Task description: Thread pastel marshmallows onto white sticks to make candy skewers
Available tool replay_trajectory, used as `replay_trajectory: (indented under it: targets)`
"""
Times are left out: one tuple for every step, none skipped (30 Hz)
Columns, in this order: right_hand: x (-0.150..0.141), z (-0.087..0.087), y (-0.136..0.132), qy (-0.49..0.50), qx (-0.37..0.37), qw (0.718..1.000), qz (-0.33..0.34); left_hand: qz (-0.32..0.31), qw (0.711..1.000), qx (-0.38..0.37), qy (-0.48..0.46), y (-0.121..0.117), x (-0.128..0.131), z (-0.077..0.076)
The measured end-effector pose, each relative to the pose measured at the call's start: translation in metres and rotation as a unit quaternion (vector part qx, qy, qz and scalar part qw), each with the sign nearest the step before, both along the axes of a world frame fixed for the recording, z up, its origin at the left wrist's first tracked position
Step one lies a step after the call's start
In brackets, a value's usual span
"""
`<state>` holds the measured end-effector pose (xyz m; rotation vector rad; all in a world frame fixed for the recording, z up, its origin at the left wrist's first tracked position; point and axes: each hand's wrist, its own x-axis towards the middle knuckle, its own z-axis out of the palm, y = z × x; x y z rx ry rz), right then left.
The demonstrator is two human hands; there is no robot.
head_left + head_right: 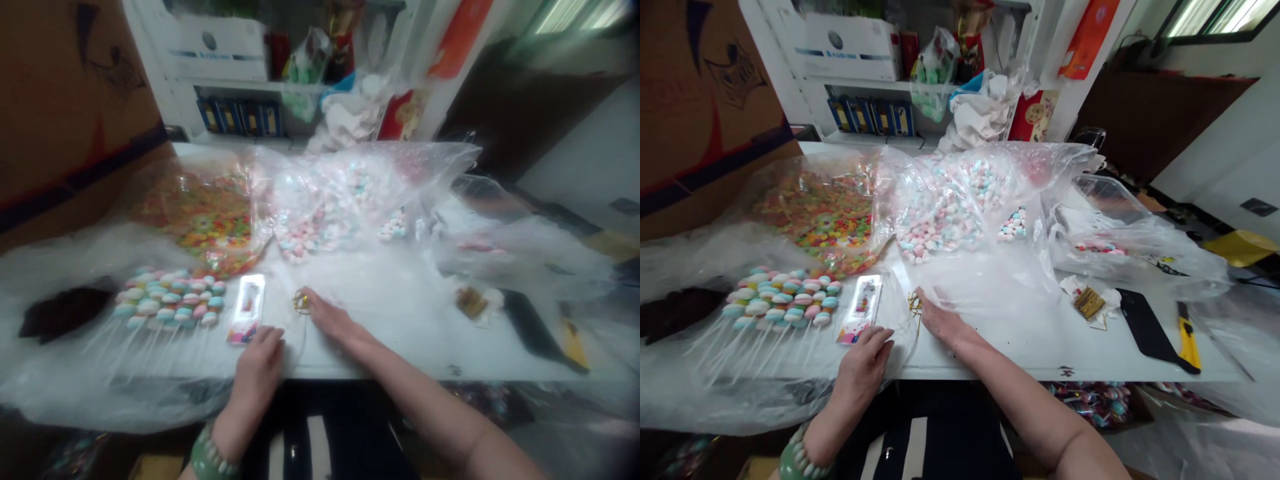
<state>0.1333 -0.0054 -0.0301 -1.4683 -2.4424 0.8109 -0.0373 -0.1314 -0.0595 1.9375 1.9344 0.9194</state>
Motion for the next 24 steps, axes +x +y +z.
replay_trajectory:
  targets:
    - [-0.004, 0.002, -0.002, 0.014, 0.004, 1.000, 0.015, 0.006, 1.000, 0.010, 0.001, -0.002, -0.001, 0.000]
    - [-0.008, 0.005, -0.003, 0.024, 0.015, 0.999, 0.032, 0.012, 1.000, 0.018, 0.002, -0.004, -0.002, 0.000]
    - [-0.013, 0.010, -0.004, 0.034, 0.033, 0.998, 0.048, 0.018, 0.999, 0.026, 0.003, -0.005, -0.004, 0.000]
    - [-0.019, 0.016, -0.005, 0.048, 0.055, 0.995, 0.065, 0.023, 0.999, 0.035, 0.002, -0.006, -0.005, 0.001]
    - [-0.024, 0.022, -0.005, 0.066, 0.081, 0.991, 0.083, 0.025, 0.999, 0.042, 0.002, -0.007, -0.007, 0.001]
    - [-0.028, 0.028, -0.005, 0.085, 0.109, 0.985, 0.106, 0.025, 0.998, 0.050, 0.003, -0.008, -0.008, 0.002]
    - [-0.030, 0.032, -0.003, 0.103, 0.136, 0.976, 0.132, 0.024, 0.998, 0.059, 0.004, -0.009, -0.010, 0.002]
    - [-0.031, 0.034, 0.001, 0.114, 0.161, 0.968, 0.158, 0.023, 0.997, 0.067, 0.006, -0.010, -0.011, 0.003]
    - [-0.028, 0.034, 0.008, 0.115, 0.178, 0.962, 0.175, 0.022, 0.997, 0.075, 0.007, -0.011, -0.013, 0.004]
    - [-0.022, 0.032, 0.018, 0.106, 0.182, 0.961, 0.177, 0.023, 0.996, 0.080, 0.009, -0.012, -0.014, 0.005]
    - [-0.012, 0.027, 0.030, 0.090, 0.174, 0.967, 0.163, 0.027, 0.996, 0.084, 0.011, -0.014, -0.016, 0.005]
    - [0.000, 0.020, 0.044, 0.076, 0.155, 0.977, 0.129, 0.034, 0.996, 0.086, 0.014, -0.015, -0.018, 0.006]
    - [0.014, 0.012, 0.058, 0.065, 0.131, 0.985, 0.087, 0.042, 0.995, 0.086, 0.016, -0.016, -0.020, 0.006]
    - [0.029, 0.004, 0.072, 0.056, 0.118, 0.990, 0.060, 0.050, 0.995, 0.085, 0.018, -0.016, -0.021, 0.006]
    - [0.044, -0.004, 0.084, 0.049, 0.113, 0.992, 0.034, 0.057, 0.995, 0.084, 0.019, -0.017, -0.022, 0.006]
    - [0.058, -0.010, 0.094, 0.045, 0.112, 0.993, 0.012, 0.062, 0.994, 0.082, 0.018, -0.017, -0.022, 0.005]
    - [0.070, -0.016, 0.100, 0.043, 0.115, 0.992, -0.005, 0.066, 0.994, 0.081, 0.015, -0.017, -0.022, 0.005]
    - [0.079, -0.021, 0.103, 0.043, 0.119, 0.992, -0.020, 0.068, 0.994, 0.079, 0.011, -0.017, -0.022, 0.006]
    - [0.087, -0.025, 0.103, 0.046, 0.124, 0.991, -0.029, 0.070, 0.994, 0.079, 0.008, -0.017, -0.022, 0.006]
    - [0.093, -0.029, 0.099, 0.051, 0.128, 0.990, -0.031, 0.070, 0.994, 0.078, 0.007, -0.017, -0.022, 0.007]
    - [0.097, -0.032, 0.092, 0.058, 0.132, 0.989, -0.026, 0.070, 0.994, 0.080, 0.008, -0.017, -0.022, 0.009]
    - [0.100, -0.036, 0.083, 0.066, 0.135, 0.988, -0.017, 0.070, 0.994, 0.085, 0.010, -0.018, -0.023, 0.011]
    - [0.102, -0.039, 0.073, 0.075, 0.136, 0.988, -0.007, 0.071, 0.993, 0.092, 0.011, -0.020, -0.025, 0.013]
    - [0.104, -0.042, 0.062, 0.084, 0.141, 0.986, 0.004, 0.070, 0.992, 0.100, 0.012, -0.022, -0.027, 0.015]
